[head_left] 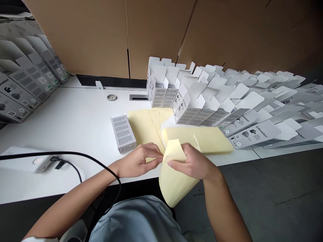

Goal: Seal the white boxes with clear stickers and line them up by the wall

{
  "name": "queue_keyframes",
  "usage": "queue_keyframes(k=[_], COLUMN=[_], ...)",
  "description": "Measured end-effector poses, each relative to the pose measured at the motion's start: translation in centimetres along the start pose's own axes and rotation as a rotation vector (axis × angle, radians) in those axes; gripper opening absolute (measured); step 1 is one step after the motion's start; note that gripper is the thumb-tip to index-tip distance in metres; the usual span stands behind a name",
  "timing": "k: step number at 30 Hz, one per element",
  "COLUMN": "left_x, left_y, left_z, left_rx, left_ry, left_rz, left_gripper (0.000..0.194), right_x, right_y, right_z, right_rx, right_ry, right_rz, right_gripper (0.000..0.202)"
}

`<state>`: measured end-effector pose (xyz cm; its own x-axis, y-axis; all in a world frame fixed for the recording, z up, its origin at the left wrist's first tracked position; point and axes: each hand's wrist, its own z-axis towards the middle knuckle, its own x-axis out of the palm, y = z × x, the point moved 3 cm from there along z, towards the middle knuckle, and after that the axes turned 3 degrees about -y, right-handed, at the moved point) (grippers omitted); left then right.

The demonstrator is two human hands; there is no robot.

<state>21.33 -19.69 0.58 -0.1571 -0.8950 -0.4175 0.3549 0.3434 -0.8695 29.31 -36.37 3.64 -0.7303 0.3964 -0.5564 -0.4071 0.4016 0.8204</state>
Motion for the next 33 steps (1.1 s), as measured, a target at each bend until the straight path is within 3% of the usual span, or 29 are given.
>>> queue_keyframes(k=[6,20,33], left_x=[-0.4,-1.5,-2.8], left_y=[0.2,1.1,1.1], left_z=[0.3,0.0,0.2], left_rx=[-0.024,-0.075,-0.077], left_ry=[-0.045,-0.096,-0.112], left_rz=[-0.034,-0.078,-0.076], left_gripper=[0.021,0.02,0.026], right_x=[-0.3,0.1,-0.3], right_y=[-0.2,0.6,0.8], right_z=[0.2,1.9,3.2], right_rx=[0.042,0.016,-0.021], right_ry=[-0.074,-0.001,-0.04], right_rz=[0.021,0.088,0.049], right_gripper=[0.009,0.009,0.017])
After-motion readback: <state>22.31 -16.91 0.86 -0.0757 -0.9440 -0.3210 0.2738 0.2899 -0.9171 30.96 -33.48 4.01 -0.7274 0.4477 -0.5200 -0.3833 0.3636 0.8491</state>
